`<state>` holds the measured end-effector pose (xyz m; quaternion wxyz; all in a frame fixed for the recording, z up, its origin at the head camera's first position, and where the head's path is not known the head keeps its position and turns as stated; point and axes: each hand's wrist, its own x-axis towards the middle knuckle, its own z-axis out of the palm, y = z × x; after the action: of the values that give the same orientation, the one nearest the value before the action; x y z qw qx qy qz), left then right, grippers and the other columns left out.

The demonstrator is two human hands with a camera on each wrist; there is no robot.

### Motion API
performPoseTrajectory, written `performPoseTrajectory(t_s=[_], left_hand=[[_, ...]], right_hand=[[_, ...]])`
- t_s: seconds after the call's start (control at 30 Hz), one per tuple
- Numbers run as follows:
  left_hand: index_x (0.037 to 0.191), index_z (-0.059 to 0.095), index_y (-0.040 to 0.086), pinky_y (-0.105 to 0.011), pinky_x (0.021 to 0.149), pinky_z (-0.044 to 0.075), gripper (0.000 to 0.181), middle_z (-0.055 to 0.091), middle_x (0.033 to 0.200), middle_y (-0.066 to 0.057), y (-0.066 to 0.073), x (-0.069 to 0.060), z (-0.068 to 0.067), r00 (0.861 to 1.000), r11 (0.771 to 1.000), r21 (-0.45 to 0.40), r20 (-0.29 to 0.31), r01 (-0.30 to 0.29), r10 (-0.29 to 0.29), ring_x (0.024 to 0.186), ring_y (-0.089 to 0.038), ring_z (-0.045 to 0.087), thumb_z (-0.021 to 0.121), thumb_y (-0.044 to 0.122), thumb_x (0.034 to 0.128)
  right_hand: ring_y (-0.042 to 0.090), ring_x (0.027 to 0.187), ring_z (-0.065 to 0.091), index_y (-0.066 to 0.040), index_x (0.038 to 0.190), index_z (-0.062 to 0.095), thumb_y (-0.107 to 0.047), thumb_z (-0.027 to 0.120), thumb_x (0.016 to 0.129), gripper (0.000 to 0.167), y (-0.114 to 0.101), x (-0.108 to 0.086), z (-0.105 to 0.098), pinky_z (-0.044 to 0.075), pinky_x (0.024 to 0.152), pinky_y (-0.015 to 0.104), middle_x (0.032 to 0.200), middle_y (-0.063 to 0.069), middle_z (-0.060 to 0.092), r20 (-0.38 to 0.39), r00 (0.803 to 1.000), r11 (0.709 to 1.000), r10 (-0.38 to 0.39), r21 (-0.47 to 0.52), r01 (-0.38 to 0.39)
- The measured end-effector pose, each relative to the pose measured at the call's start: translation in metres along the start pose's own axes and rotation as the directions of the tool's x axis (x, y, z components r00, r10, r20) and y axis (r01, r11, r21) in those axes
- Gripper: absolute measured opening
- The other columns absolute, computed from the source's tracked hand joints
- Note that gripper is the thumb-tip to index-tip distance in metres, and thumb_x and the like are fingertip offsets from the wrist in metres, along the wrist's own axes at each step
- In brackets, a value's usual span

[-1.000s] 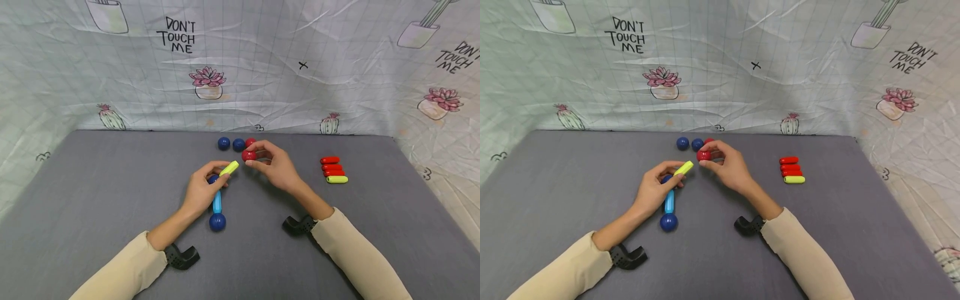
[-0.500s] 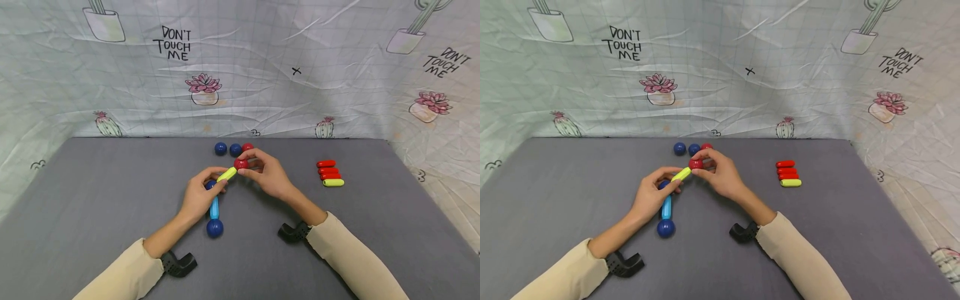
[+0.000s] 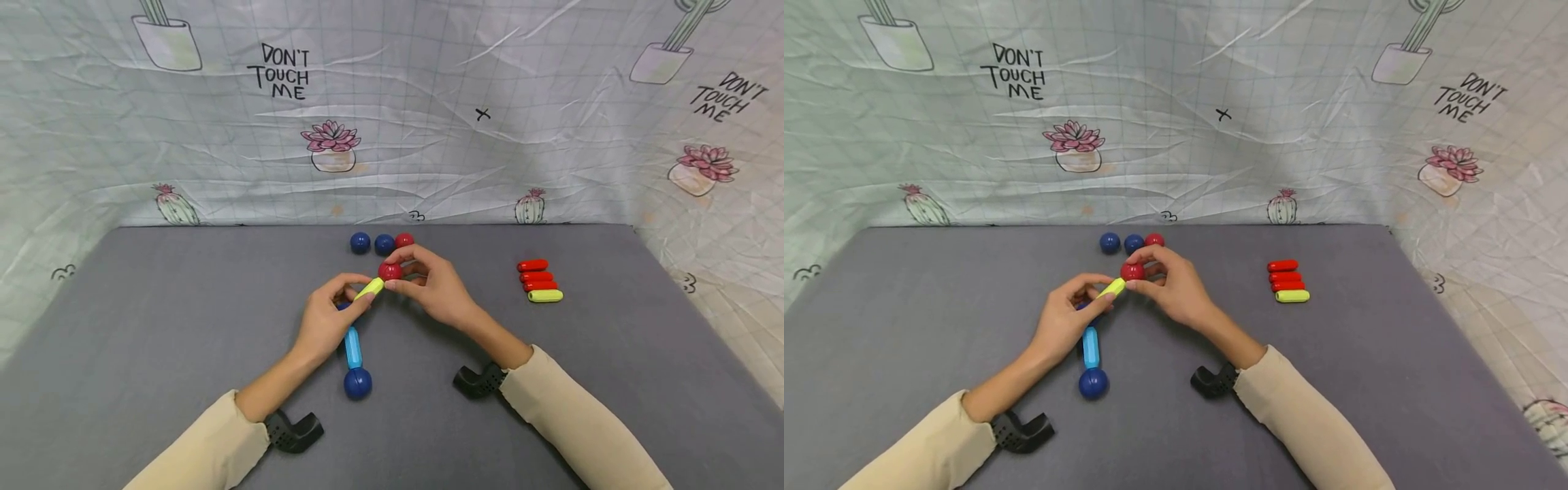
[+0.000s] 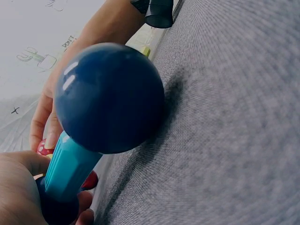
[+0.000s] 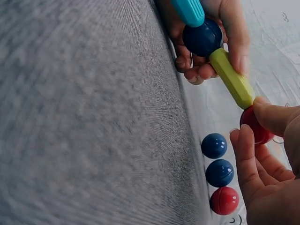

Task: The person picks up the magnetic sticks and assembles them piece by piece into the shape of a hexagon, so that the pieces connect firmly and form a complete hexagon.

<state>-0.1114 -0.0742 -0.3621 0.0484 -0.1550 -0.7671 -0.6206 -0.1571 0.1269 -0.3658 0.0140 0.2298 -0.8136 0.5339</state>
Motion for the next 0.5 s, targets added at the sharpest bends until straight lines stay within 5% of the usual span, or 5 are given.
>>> performPoseTrajectory(t_s=[0.07,0.3,0.5], left_hand=[[0.109,0.065,-0.003,-0.024,0.059,0.041,0.021,0.061,0.075,-0.016,0.000,0.000,0.000,1.000,1.000,-0.013,0.003,0.002,-0.002,0.069,-0.033,0.058,0.067,0.003,0.0891],[0.110,0.066,0.010,-0.027,0.063,0.047,0.021,0.066,0.074,-0.011,-0.036,0.006,0.002,1.000,0.996,-0.085,0.024,-0.013,0.015,0.070,-0.027,0.063,0.066,0.020,0.0921],[0.118,0.060,0.003,-0.030,0.071,0.052,0.028,0.069,0.078,-0.018,-0.034,0.006,-0.001,0.996,0.981,-0.187,0.082,0.050,-0.035,0.073,-0.033,0.068,0.061,0.019,0.0957]], right_hand=[[0.017,0.091,0.062,-0.016,0.111,0.062,-0.014,0.073,0.085,0.028,0.001,0.000,0.000,0.053,0.067,0.033,0.106,-0.002,0.062,-0.001,1.000,1.000,-0.002,0.005,0.002],[0.016,0.093,0.062,-0.015,0.112,0.061,-0.014,0.073,0.086,0.029,-0.002,-0.002,0.002,0.053,0.068,0.033,0.107,-0.002,0.062,0.000,1.000,1.000,0.003,0.019,-0.003],[0.016,0.097,0.062,-0.013,0.115,0.060,-0.013,0.073,0.085,0.032,-0.005,-0.003,0.003,0.054,0.074,0.038,0.110,0.000,0.061,0.029,0.999,0.999,-0.015,0.044,0.014]])
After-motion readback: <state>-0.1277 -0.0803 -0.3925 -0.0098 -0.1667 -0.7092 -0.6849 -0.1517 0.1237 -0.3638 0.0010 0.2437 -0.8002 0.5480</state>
